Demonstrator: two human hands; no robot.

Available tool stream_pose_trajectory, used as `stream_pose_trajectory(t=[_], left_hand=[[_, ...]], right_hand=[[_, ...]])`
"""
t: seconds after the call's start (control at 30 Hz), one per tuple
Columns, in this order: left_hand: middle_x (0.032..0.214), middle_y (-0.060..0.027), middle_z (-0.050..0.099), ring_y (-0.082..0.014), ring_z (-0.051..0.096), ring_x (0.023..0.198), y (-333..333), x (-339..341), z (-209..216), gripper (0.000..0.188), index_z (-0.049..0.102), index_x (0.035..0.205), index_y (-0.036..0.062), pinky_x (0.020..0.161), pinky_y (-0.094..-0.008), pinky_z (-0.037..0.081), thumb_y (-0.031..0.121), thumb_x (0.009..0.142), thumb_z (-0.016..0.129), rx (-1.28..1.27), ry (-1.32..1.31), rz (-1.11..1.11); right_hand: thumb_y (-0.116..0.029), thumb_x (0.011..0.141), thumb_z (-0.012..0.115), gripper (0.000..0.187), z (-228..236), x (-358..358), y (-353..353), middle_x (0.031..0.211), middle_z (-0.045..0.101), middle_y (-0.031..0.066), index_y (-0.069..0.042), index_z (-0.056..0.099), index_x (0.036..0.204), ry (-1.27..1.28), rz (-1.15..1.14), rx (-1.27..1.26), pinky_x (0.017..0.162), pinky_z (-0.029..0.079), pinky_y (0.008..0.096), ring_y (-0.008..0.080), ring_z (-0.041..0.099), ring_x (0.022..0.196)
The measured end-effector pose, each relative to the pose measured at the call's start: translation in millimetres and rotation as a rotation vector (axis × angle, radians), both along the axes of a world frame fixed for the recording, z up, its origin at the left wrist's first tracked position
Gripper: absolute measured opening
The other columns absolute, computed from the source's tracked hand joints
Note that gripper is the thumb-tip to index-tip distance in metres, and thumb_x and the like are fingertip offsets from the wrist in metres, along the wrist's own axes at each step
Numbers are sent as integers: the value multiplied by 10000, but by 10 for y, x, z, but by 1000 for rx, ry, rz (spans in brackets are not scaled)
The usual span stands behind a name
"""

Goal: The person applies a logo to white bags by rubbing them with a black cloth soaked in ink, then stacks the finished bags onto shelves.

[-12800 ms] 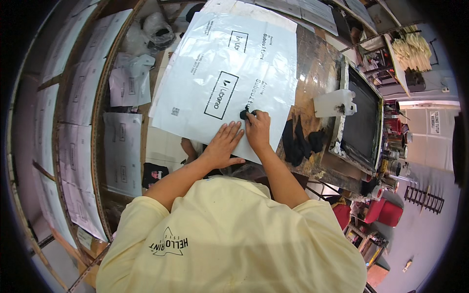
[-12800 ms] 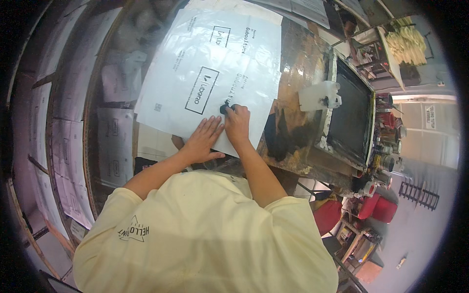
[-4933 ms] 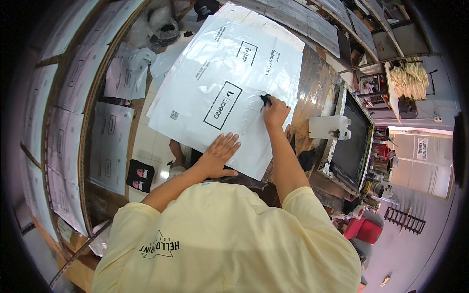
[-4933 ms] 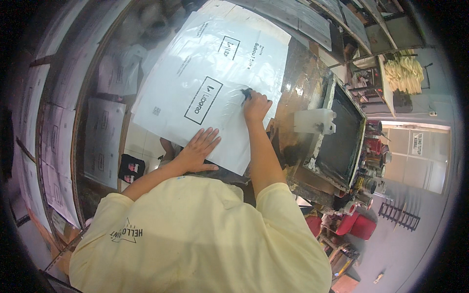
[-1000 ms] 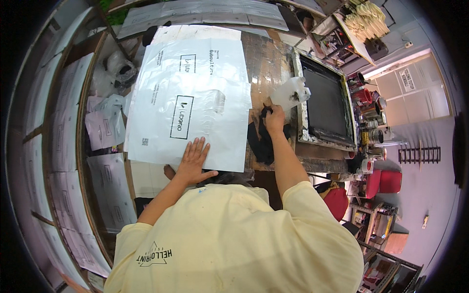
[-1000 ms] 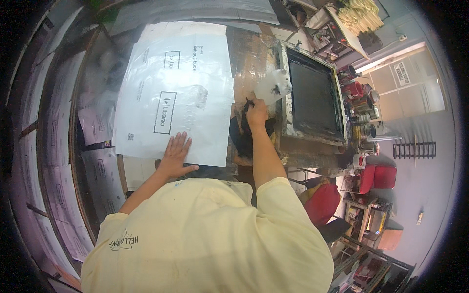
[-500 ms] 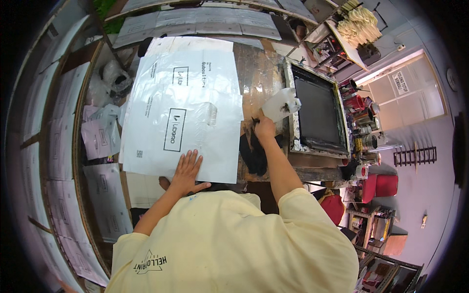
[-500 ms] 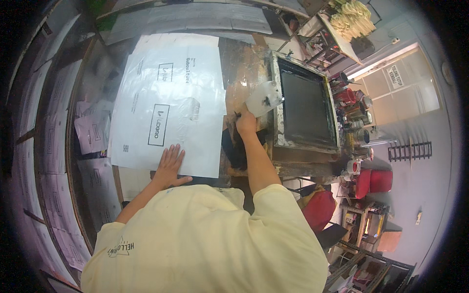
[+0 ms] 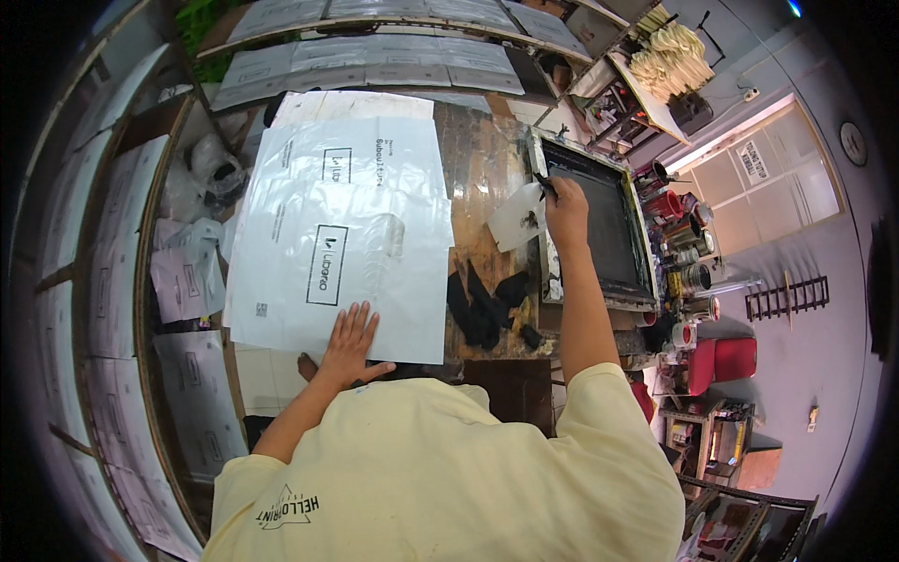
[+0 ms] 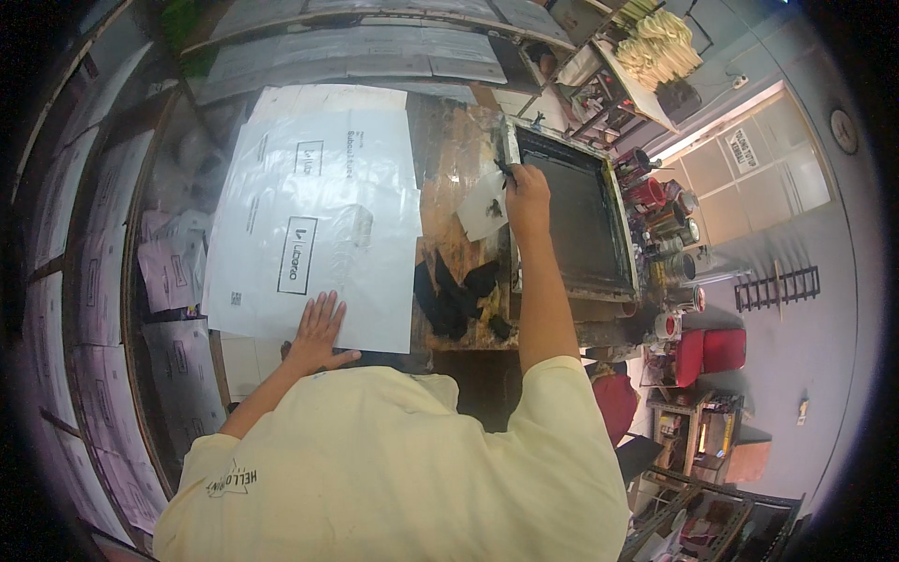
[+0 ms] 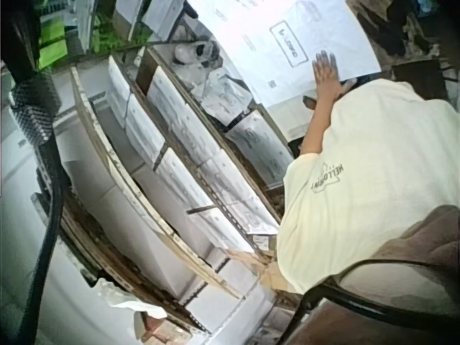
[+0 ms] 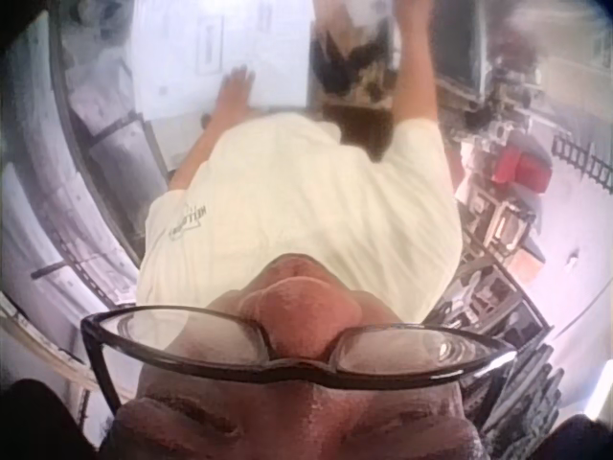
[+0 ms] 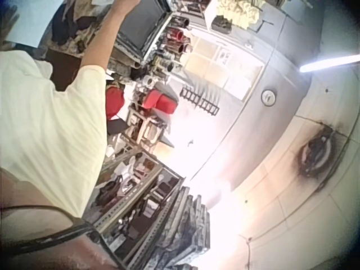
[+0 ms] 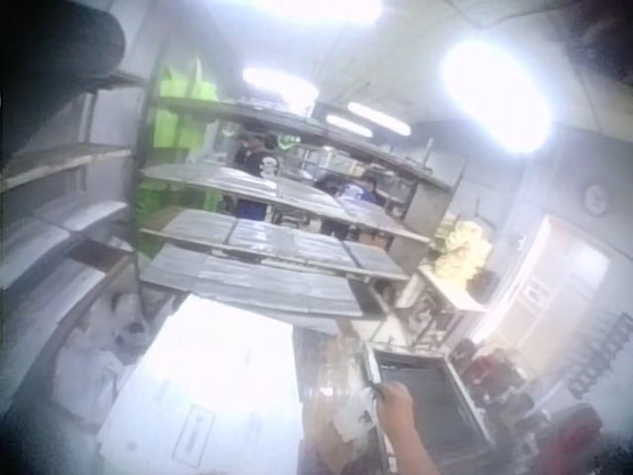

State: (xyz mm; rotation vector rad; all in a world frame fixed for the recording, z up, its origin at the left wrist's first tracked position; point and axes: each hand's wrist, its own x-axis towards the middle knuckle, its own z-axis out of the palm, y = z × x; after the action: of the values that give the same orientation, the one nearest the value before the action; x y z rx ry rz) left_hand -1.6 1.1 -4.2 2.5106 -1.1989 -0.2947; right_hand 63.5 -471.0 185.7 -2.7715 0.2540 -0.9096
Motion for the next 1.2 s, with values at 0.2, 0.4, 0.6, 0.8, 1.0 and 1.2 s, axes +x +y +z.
stream_pose_trajectory(t=[0.2, 0.4, 0.6, 0.8, 1.0, 1.2], left_hand=[[1705, -275, 146, -442, 76, 1594, 21, -9, 13, 1183, 277, 1613, -36, 1290, -562, 16, 861, 870, 481, -47, 13, 16], [1722, -254, 97, -421, 29, 1604, 18, -30, -62, 1167, 210, 1642, -1, 1293, -546, -7, 851, 885, 465, 2, 3, 11], [1721, -255, 101, -422, 29, 1604, 47, -26, -55, 1168, 221, 1639, 1, 1291, -554, -15, 853, 880, 470, -28, 2, 11], [1714, -270, 115, -435, 47, 1599, 34, -35, -36, 1166, 222, 1639, -4, 1292, -553, -3, 859, 887, 445, -24, -33, 6], [1728, -247, 87, -406, 24, 1608, 44, -31, -113, 1171, 189, 1654, 12, 1292, -537, -28, 877, 892, 401, -18, -44, 6], [1739, -223, 66, -380, 6, 1615, 56, -67, -109, 1168, 156, 1666, 32, 1295, -516, -32, 892, 900, 354, 43, -59, 14]], right_hand=[[-14, 860, 681, 210, -153, 87, -113, 1064, 690, 213, -13, 717, 1067, 12, 15, 76, 859, 525, 477, 418, 660, 1022], [-63, 865, 682, 168, -101, 160, -140, 976, 632, 214, -4, 724, 1016, 106, -105, 44, 830, 509, 511, 442, 642, 955], [-98, 862, 683, 152, -68, 237, -95, 1002, 655, 197, -25, 739, 983, 140, -178, 52, 849, 521, 483, 434, 652, 988], [-121, 803, 740, 213, 33, 263, -91, 928, 736, 225, -30, 765, 994, 123, -201, 142, 855, 553, 504, 442, 704, 927], [-189, 824, 780, 387, -287, 112, -193, 1262, 657, 229, -59, 719, 1184, 223, -182, -111, 960, 506, 492, 433, 612, 1186], [-137, 859, 788, 767, -281, -263, 161, 1342, 587, 257, -132, 435, 1540, 215, -126, 1, 1043, 468, 531, 469, 558, 1256]])
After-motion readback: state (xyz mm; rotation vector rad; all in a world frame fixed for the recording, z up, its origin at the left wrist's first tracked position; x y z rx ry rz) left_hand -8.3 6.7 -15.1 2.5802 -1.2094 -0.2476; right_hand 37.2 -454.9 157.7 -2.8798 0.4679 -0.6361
